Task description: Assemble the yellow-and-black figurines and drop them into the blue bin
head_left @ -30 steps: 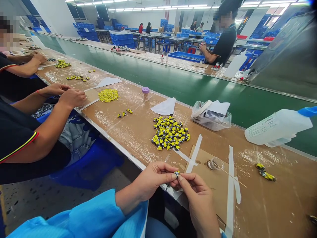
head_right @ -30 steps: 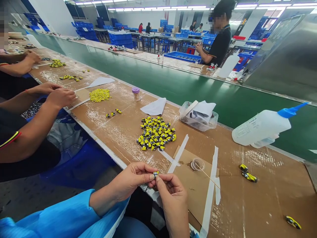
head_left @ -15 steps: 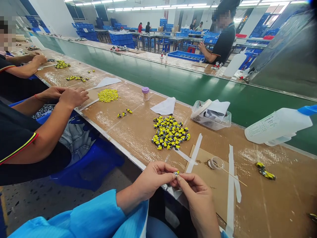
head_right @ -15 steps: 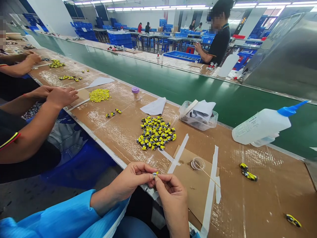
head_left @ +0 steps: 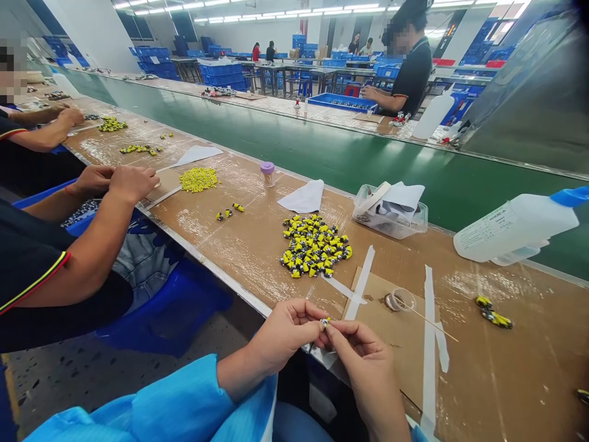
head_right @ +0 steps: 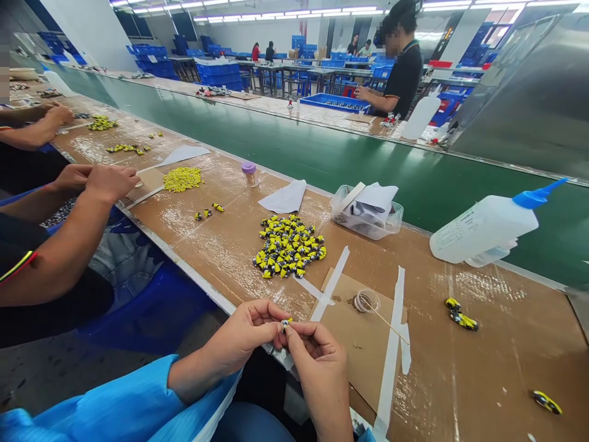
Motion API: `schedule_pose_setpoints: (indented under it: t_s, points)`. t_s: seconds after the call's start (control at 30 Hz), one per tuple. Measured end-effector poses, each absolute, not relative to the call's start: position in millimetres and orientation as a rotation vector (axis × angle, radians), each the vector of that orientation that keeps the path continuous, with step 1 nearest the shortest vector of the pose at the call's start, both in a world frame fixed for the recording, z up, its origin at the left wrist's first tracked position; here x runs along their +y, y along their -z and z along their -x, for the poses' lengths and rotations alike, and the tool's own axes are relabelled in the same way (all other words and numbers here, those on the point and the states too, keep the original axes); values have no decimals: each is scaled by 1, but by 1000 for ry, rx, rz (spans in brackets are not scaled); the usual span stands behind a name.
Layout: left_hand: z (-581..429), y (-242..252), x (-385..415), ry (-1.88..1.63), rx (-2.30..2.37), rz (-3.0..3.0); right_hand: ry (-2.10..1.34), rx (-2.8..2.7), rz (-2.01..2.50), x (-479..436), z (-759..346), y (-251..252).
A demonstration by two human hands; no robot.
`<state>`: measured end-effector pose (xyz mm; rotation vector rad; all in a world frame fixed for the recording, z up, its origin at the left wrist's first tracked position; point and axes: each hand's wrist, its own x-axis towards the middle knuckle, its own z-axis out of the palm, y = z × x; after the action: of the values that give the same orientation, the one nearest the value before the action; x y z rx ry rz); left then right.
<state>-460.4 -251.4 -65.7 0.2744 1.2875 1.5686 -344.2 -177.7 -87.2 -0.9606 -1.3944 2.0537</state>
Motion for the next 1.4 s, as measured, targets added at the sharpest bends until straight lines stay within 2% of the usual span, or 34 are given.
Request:
schedule_pose_setpoints:
  t_s: [0.73,1.4]
  points:
    - [460,67,-254,-1535,1334,-283,-1922,-1410,982,-185,350,86]
    - [460,69,-254,-1549,1303,-299,-1979,-1371,927,-184,348,85]
